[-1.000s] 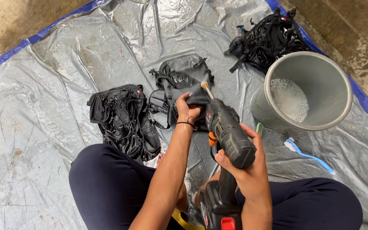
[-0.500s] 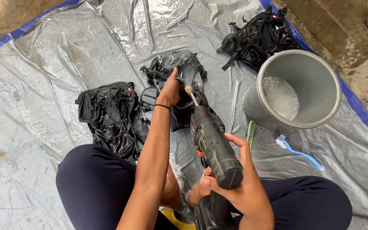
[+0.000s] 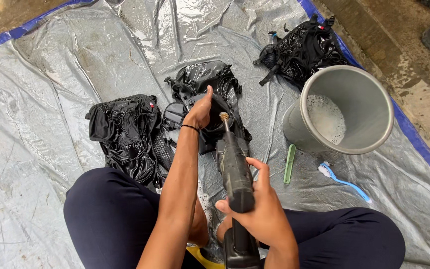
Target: The person cleans black backpacks on a tarp using a high-pressure water spray and their hands. The person sprays water inside and outside the bags, wipes them by hand, and turns them over to reach different sides.
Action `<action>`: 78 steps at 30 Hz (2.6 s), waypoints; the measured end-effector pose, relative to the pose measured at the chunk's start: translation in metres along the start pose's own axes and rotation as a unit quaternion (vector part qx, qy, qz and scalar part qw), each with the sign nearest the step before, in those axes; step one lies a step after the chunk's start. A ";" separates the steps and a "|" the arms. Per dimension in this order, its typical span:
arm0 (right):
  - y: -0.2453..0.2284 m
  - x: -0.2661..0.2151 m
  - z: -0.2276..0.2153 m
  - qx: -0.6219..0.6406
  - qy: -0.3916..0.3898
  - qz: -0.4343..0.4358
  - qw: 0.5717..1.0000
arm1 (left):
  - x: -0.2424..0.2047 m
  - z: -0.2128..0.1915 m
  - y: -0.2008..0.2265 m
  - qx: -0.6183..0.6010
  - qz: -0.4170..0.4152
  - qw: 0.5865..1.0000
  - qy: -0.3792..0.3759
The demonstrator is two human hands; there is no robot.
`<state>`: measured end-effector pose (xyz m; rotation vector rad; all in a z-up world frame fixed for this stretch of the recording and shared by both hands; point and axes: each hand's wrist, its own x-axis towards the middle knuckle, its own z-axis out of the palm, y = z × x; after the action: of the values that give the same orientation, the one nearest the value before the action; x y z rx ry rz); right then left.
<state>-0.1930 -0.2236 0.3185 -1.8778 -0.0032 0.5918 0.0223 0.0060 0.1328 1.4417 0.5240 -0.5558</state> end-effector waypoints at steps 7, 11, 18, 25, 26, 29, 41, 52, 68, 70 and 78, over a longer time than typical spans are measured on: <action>0.010 -0.004 -0.013 0.046 -0.021 -0.018 0.999 | 0.119 0.006 -0.119 -0.306 0.002 0.913 0.270; 0.011 -0.005 -0.018 0.064 0.011 -0.041 0.997 | 0.167 0.008 -0.220 -0.047 -0.014 0.910 0.411; 0.019 0.006 -0.014 0.094 0.025 -0.052 0.994 | 0.088 0.060 -0.232 0.248 0.179 0.873 0.380; 0.013 0.009 -0.006 0.086 0.081 -0.024 0.993 | 0.078 0.051 -0.250 0.654 0.227 0.671 0.266; 0.006 0.012 -0.006 0.063 0.100 -0.011 0.993 | 0.094 0.042 -0.244 0.613 0.307 0.661 0.305; 0.018 0.017 -0.008 0.024 0.118 -0.049 0.992 | 0.080 0.020 -0.163 0.617 0.133 0.767 0.116; -0.003 -0.017 -0.026 -0.050 0.208 -0.165 0.963 | 0.018 -0.079 0.123 0.515 0.254 0.784 0.234; -0.011 -0.013 -0.005 -0.033 0.139 -0.140 0.980 | 0.026 -0.085 0.085 0.506 0.293 0.763 0.274; 0.023 0.037 0.016 0.107 0.197 -0.061 0.973 | -0.058 0.037 0.067 0.618 0.293 0.728 0.046; 0.032 0.050 0.018 0.114 0.209 -0.029 0.971 | -0.063 0.045 0.081 0.608 0.278 0.743 0.017; 0.215 0.156 0.067 0.423 0.276 0.112 0.856 | -0.015 0.008 0.113 0.525 -0.059 0.831 -0.173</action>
<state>-0.1424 -0.2047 0.0505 -1.1132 0.7477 0.1250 0.0833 0.0043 0.2297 2.2714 -0.0445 -1.3040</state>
